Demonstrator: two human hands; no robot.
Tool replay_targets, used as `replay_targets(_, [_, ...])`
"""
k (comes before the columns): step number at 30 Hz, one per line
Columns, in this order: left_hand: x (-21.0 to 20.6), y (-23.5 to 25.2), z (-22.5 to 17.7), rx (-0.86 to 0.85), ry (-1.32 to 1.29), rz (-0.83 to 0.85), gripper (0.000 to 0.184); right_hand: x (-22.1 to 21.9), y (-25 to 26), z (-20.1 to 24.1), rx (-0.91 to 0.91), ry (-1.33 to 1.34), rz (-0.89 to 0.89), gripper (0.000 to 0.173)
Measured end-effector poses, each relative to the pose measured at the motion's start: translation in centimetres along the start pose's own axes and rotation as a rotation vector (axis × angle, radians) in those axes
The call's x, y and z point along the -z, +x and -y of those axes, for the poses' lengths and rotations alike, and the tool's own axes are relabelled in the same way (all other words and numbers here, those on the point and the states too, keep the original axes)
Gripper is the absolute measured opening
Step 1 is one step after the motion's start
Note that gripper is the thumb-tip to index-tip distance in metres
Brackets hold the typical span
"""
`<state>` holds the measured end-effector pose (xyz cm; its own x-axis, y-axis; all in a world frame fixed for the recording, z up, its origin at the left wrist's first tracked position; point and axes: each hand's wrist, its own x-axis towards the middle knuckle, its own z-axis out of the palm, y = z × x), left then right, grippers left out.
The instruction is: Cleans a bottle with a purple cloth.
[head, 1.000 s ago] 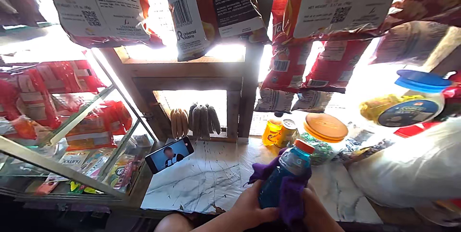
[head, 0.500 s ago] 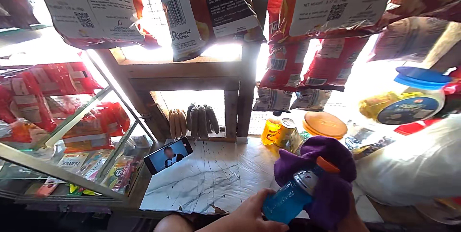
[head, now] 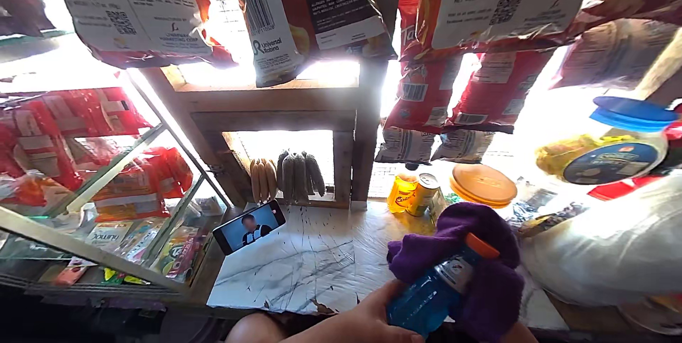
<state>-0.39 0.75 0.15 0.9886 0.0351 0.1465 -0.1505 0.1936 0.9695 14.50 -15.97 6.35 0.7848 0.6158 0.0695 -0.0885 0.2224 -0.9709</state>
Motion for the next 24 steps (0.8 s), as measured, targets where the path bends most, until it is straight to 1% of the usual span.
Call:
replay_targets(1, [-0.1, -0.1, 0.0, -0.007, 0.005, -0.019, 0.077, -1.1, 1.4, -0.5, 0.08, 0.201, 0.139, 0.019])
replay_targets(2, [-0.1, -0.2, 0.0, -0.028, 0.009, -0.04, 0.077, -2.0, 3.0, -1.1, 0.138, 0.343, 0.308, 0.029])
replay_targets(3, [0.0, -0.2, 0.1, -0.065, 0.025, -0.066, 0.076, -2.3, 4.2, -1.7, 0.173, 0.374, 0.429, 0.036])
replay_targets(4, [0.1, -0.1, 0.2, -0.102, 0.054, -0.103, 0.075, -2.4, 4.4, -2.2, 0.174, 0.359, 0.43, 0.033])
replay_targets(5, [0.3, -0.1, 0.2, -0.137, 0.097, -0.144, 0.074, -2.6, 3.8, -2.5, 0.12, 0.274, 0.307, 0.021])
replay_targets(6, [0.5, 0.0, 0.2, -0.166, 0.161, -0.188, 0.073, -2.9, 3.1, -2.6, 0.038, 0.234, 0.194, 0.016])
replay_targets(7, [0.8, 0.0, 0.1, -0.188, 0.231, -0.229, 0.074, -3.6, 2.6, -2.4, -0.021, 0.236, 0.123, 0.022])
replay_targets(9, [1.2, 0.0, -0.1, -0.182, 0.37, -0.298, 0.078, -4.6, 2.2, -2.5, -0.07, 0.214, 0.1, 0.025])
replay_targets(11, [1.3, -0.2, -0.3, -0.112, 0.491, -0.338, 0.081, -4.8, 2.4, -3.4, -0.061, 0.218, 0.1, 0.026])
replay_targets(13, [1.1, -0.2, -0.7, -0.059, 0.607, -0.343, 0.082, -4.5, 2.8, -3.5, -0.048, 0.242, 0.047, 0.021])
replay_targets(15, [0.9, -0.1, -0.5, -0.087, 0.727, -0.338, 0.08, -3.8, 3.4, -3.1, -0.004, 0.293, -0.008, 0.02])
replay_targets(17, [0.8, -0.1, 0.2, -0.153, 0.78, -0.311, 0.079, -3.0, 3.8, -2.0, 0.019, 0.283, -0.053, 0.019])
replay_targets(19, [0.6, 0.0, 0.5, -0.184, 0.723, -0.247, 0.081, -2.4, 3.8, -1.5, -0.006, 0.297, -0.087, 0.024])
replay_targets(21, [0.4, 0.2, 0.3, -0.166, 0.574, -0.175, 0.081, -1.8, 3.2, -1.2, -0.029, 0.321, -0.048, 0.018])
replay_targets(22, [0.4, 0.3, 0.1, -0.132, 0.487, -0.137, 0.081, -1.7, 2.8, -0.8, -0.038, 0.32, -0.001, 0.016])
replay_targets(24, [0.3, 0.3, -0.4, -0.027, 0.296, -0.057, 0.08, -1.5, 1.8, 0.1, -0.023, 0.364, 0.103, 0.022])
